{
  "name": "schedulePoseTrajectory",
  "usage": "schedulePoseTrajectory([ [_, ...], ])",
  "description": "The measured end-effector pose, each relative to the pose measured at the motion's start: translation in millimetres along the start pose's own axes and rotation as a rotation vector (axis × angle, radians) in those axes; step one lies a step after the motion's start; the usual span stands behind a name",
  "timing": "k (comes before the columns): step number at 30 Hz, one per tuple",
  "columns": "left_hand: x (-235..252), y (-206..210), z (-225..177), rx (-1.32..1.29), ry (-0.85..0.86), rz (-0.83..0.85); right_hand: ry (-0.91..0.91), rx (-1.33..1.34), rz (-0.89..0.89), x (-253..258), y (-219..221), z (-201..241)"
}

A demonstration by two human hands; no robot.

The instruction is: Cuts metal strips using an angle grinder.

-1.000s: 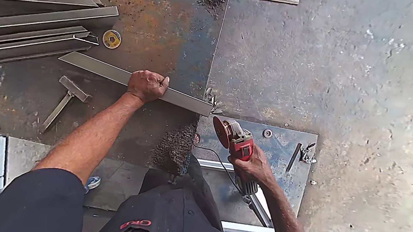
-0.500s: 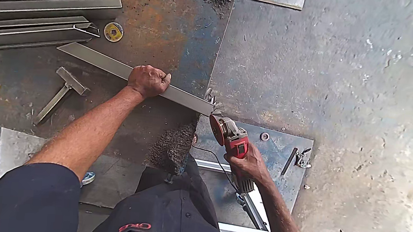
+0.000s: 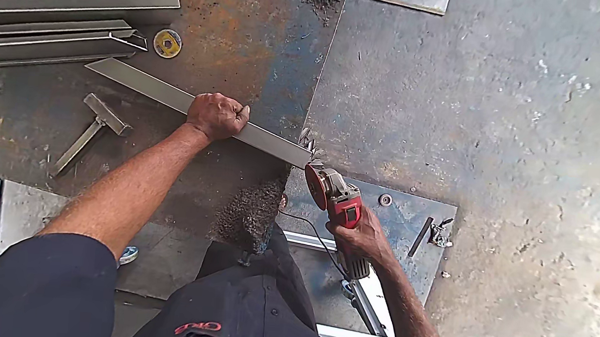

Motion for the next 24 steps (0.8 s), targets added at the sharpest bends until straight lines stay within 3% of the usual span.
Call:
schedulePoseTrajectory([
  [24, 2, 1, 1, -0.013, -0.006, 0.03, -0.044, -0.118, -0.03, 8, -6, 13],
])
Point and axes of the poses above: each hand's wrist, its own x-axis towards the middle knuckle, its own y-axis out of the palm, z = x × y, the point moved 8 cm from there along x, towards the middle knuckle, and after that the axes turned 5 degrees about x, right-handed, at the moved point
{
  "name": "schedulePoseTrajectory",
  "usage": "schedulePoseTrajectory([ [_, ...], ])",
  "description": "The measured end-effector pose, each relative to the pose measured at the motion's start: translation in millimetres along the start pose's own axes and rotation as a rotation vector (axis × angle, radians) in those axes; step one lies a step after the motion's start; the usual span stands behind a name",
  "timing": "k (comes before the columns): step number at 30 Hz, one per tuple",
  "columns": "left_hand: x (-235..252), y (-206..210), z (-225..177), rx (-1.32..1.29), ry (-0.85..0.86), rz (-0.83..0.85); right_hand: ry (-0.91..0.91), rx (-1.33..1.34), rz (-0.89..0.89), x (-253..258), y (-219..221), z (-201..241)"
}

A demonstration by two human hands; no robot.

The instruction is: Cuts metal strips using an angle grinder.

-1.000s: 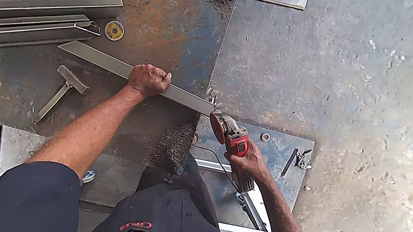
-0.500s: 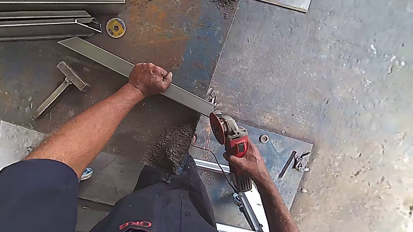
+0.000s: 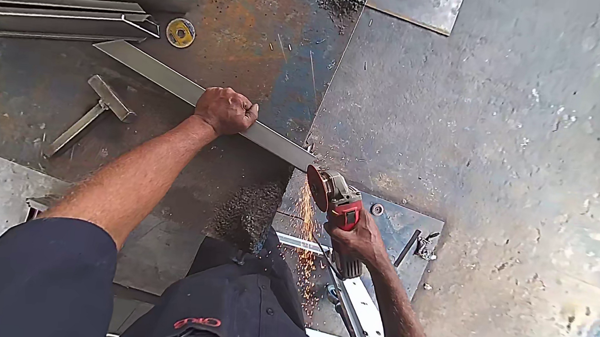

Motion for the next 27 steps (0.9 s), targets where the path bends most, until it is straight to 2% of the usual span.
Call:
schedulePoseTrajectory([
  [9, -1, -2, -1, -0.009, 0.01, -0.008, -0.003, -0.047, -0.029, 2, -3, 13],
  [17, 1, -1, -1, -0.015, -0.009, 0.064, 0.007, -0.044, -0.063, 4, -1, 19],
  [27, 0, -2, -1, -0.01, 0.004, 0.024, 0.039, -0.029, -0.053, 8, 2, 12],
])
Point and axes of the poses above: each hand's wrist, its own x-axis towards the middle knuckle, its own y-axis out of the palm, z = x × y, the point moved 8 cm from there along x, towards the middle knuckle, and after that the axes turned 5 degrees about x, right-handed, at the moved point
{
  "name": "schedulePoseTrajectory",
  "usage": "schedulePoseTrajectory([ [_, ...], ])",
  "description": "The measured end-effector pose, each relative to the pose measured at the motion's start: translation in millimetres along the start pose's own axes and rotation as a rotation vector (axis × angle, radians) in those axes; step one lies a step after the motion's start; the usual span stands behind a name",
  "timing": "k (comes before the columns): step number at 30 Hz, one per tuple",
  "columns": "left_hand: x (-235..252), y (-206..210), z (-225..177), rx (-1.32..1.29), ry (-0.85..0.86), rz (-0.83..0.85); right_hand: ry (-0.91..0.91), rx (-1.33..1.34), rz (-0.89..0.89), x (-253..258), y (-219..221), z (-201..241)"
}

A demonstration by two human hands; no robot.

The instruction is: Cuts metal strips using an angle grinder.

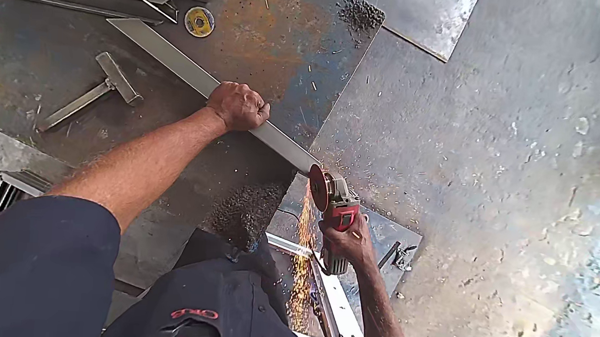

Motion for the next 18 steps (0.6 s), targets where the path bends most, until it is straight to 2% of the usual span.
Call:
schedulePoseTrajectory([
  [18, -1, 1, 1, -0.001, 0.017, -0.022, -0.029, -0.002, -0.024, 11, -3, 17],
])
Point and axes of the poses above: each hand's wrist, its own x-axis towards the middle knuckle, its own y-axis out of the palm, z = x × y, the point moved 8 cm from there along x, towards the middle knuckle, and after that the axes turned 5 degrees about x, right-handed, at the moved point
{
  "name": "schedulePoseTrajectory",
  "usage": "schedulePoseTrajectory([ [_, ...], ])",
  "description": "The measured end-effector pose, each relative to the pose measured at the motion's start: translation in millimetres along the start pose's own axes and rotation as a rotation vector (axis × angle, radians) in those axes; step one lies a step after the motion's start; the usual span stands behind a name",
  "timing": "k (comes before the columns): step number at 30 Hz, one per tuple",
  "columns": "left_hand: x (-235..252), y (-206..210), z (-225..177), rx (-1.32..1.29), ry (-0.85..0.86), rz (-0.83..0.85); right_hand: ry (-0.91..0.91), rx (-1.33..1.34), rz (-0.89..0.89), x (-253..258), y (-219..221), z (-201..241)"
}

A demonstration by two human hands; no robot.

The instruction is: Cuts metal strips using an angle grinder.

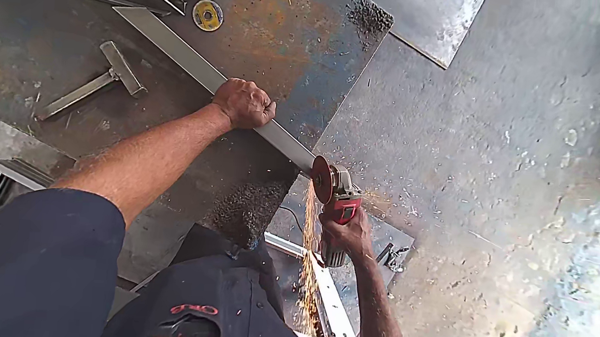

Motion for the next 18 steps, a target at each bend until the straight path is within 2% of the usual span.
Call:
schedulePoseTrajectory([
  [10, 0.1, -1.7, 0.9, -0.031, -0.013, 0.032, 0.024, 0.018, 0.016, 0.6, 1.9, -5.1],
  [18, -0.5, -2.0, 0.1, -0.03, 0.009, -0.009, 0.039, 0.009, 0.024, 0.7, -0.1, 0.3],
])
Point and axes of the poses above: each hand's wrist, its own x-axis towards the middle knuckle, its own y-axis out of the palm, z = x × y, the point moved 8 cm from there along x, towards the middle knuckle, and after that the axes turned 5 degrees about x, right-handed, at the moved point
